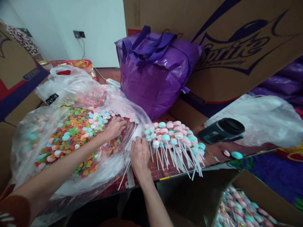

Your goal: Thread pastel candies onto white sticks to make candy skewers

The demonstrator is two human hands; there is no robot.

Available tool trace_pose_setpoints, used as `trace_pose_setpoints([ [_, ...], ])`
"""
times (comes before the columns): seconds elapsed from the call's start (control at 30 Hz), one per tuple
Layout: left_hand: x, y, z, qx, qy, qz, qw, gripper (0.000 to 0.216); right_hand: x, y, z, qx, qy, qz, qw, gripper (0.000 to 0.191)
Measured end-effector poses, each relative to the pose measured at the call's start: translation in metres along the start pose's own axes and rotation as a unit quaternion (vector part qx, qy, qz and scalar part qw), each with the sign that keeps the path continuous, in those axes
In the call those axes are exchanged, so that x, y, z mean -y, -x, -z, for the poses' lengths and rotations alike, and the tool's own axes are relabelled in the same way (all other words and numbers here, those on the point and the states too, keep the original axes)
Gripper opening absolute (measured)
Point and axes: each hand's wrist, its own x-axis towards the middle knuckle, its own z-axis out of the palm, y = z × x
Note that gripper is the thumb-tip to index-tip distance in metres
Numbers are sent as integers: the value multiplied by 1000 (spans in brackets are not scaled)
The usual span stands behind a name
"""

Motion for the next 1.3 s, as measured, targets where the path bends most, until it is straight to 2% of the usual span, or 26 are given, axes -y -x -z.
trace_pose_setpoints([
  [0.13,-6,-41,-13,33,-48,-39,998,33,2,-9,-18,12,74,-18,997,16],
  [0.3,-10,-68,-31,76,-22,2,997,47,5,-8,-28,8,113,-14,993,25],
  [0.4,-9,-74,-39,58,-11,19,998,44,7,-9,-28,18,136,-4,990,23],
  [0.5,-5,-76,-41,33,-47,9,998,40,7,-9,-26,25,149,14,988,23],
  [0.63,9,-65,-29,56,-105,0,993,37,5,-8,-25,27,143,24,989,21],
  [0.73,23,-39,-9,60,-146,-30,987,36,5,-7,-25,26,132,17,991,19],
  [0.8,29,-19,8,59,-179,-14,982,31,5,-7,-25,22,126,15,992,18],
  [0.9,25,-7,27,59,-209,42,975,29,4,-7,-25,13,114,18,993,13],
  [0.97,12,-15,29,61,-178,17,982,27,3,-7,-25,5,105,15,994,10],
  [1.03,-6,-32,19,79,-128,-60,987,30,2,-6,-26,0,102,9,995,10],
  [1.1,-22,-50,3,71,-94,-109,987,32,1,-6,-28,-5,105,6,994,11],
  [1.2,-35,-72,-22,54,-92,-62,992,35,0,-5,-29,-14,111,13,994,9],
  [1.3,-33,-81,-36,62,-84,-31,994,37,0,-5,-29,-19,119,24,992,9],
])
